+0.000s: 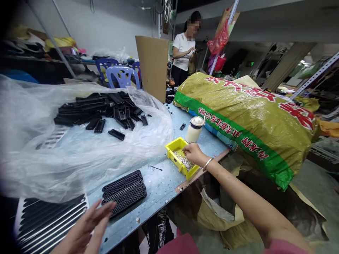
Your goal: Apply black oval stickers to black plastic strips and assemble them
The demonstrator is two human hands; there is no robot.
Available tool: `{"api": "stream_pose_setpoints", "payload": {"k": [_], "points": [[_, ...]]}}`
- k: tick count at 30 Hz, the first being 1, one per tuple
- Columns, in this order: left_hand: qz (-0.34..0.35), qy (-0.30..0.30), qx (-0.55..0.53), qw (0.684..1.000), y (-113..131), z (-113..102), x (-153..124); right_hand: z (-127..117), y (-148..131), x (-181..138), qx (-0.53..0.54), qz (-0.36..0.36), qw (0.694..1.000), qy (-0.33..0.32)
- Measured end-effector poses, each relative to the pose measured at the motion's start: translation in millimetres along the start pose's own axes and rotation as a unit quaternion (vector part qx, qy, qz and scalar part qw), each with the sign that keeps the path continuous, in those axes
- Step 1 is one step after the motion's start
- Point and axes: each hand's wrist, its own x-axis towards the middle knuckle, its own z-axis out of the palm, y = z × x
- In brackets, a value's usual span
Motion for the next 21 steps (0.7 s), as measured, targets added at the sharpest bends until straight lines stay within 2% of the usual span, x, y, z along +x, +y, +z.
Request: {"api": "stream_pose_setpoints", "payload": {"k": [1,2,4,5,7,10,12,15,18,21], "points": [[-0.007,-0.046,-0.001,0.999,8.1,17.8,1.1,5.1,-3.9,6.8,-0.005,-0.005,1.0,-0.012],[-0.021,-0.125,-0.022,0.992,17.3,39.0,3.2,8.7,-8.1,13.1,-0.012,-0.009,1.0,-0.02],[-0.078,-0.246,-0.055,0.965,36.0,87.8,11.1,9.4,-13.2,22.8,-0.032,-0.009,0.999,-0.025],[-0.11,-0.268,-0.056,0.956,43.8,113.0,17.2,6.6,-12.8,25.2,-0.044,-0.003,0.999,-0.019],[-0.17,-0.266,-0.028,0.948,54.0,159.3,31.9,-2.6,-4.4,23.3,-0.07,0.021,0.997,0.004],[-0.183,-0.27,-0.022,0.945,55.4,208.2,53.4,-13.6,20.4,4.7,-0.106,0.078,0.991,0.013],[-0.195,-0.279,-0.024,0.94,50.8,227.2,62.6,-13.7,35.4,-11.8,-0.117,0.107,0.987,-0.02],[-0.216,-0.298,-0.037,0.929,43.3,241.5,67.2,-7.9,42.3,-27.3,-0.118,0.12,0.984,-0.067],[-0.235,-0.313,-0.073,0.917,38.7,241.4,67.1,-6.2,31.4,-24.4,-0.126,0.113,0.983,-0.066],[-0.247,-0.317,-0.116,0.908,37.3,231.6,68.8,-7.0,17.7,-12.8,-0.138,0.091,0.985,-0.049]]}}
